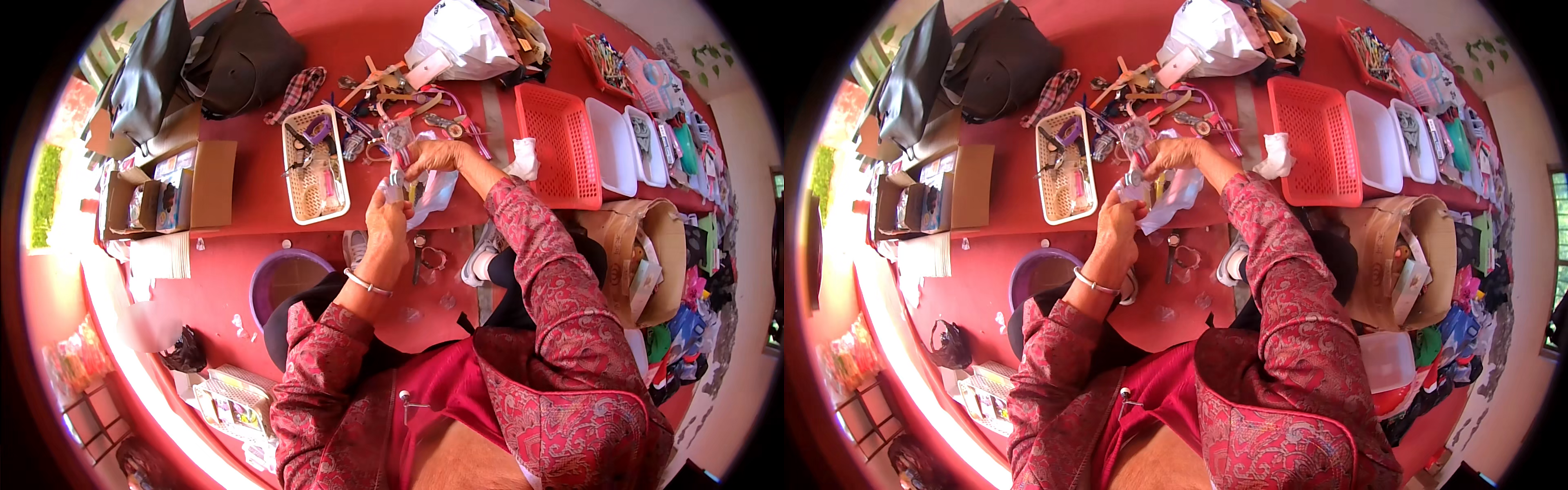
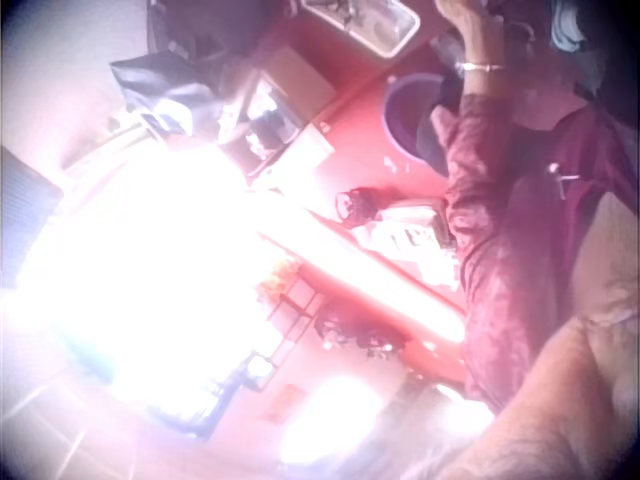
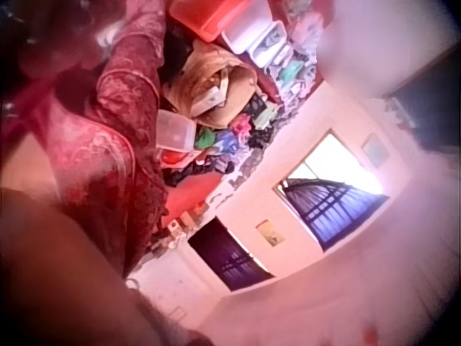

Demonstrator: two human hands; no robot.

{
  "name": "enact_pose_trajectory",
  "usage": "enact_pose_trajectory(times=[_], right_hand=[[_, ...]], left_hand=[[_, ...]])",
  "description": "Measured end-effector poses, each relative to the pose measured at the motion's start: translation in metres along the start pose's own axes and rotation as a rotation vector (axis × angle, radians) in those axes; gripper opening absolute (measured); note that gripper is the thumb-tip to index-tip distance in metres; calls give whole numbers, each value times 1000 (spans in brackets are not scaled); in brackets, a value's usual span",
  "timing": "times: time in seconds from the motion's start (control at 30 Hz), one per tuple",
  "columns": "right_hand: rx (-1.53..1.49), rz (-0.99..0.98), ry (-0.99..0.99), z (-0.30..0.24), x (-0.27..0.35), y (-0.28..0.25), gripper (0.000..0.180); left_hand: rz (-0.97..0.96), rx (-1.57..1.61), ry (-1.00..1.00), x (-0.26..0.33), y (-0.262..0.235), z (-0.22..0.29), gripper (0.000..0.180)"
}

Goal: The person sits on the floor and sorts small accessories, such as hair clips and keychains, from a red basket into a clear plastic bag. They handle the items one by one, placing them into the bag and occasionally adjusting the bag's opening.

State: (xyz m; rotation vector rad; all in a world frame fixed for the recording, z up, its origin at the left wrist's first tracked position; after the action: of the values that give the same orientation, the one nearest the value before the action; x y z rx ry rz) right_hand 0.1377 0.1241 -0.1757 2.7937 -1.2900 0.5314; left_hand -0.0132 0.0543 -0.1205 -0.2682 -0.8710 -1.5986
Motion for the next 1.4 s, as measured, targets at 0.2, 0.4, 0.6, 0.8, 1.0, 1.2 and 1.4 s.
enact_pose_trajectory(times=[0.2, 0.4, 0.6, 0.8, 1.0, 1.2, 1.4], right_hand=[[612, -48, 287, -7, 15, -5, 25], [714, -114, 19, -33, 7, 3, 22], [598, -235, 121, -7, 15, 6, 24], [1296, 141, 296, 13, 16, -12, 17], [1401, 250, 534, -6, 18, -17, 14], [1655, 286, 695, -23, 23, -20, 18], [981, -91, 502, -62, -2, -25, 20]], left_hand=[[66, 25, 3, 3, -2, 5, 51], [106, 74, -20, 1, -4, 12, 55], [33, 24, 12, -1, -5, 6, 51], [-21, -65, 28, 3, 0, 12, 70], [-20, -28, 45, 7, 2, 16, 67], [-216, -8, 260, -1, 13, -7, 31], [-98, -57, -130, 12, 13, 10, 22]])
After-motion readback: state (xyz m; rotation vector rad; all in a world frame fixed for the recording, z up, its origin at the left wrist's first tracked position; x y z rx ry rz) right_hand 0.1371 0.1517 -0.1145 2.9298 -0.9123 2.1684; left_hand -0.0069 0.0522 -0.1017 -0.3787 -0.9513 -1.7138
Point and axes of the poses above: each hand's wrist, its own x-axis away from the middle knuckle, its own y-axis out of the palm, z = x × y, the point moved 4 cm from there along -x, towards the middle knuckle, and after that the axes turned 12 degrees about x, right-handed, at the moved point
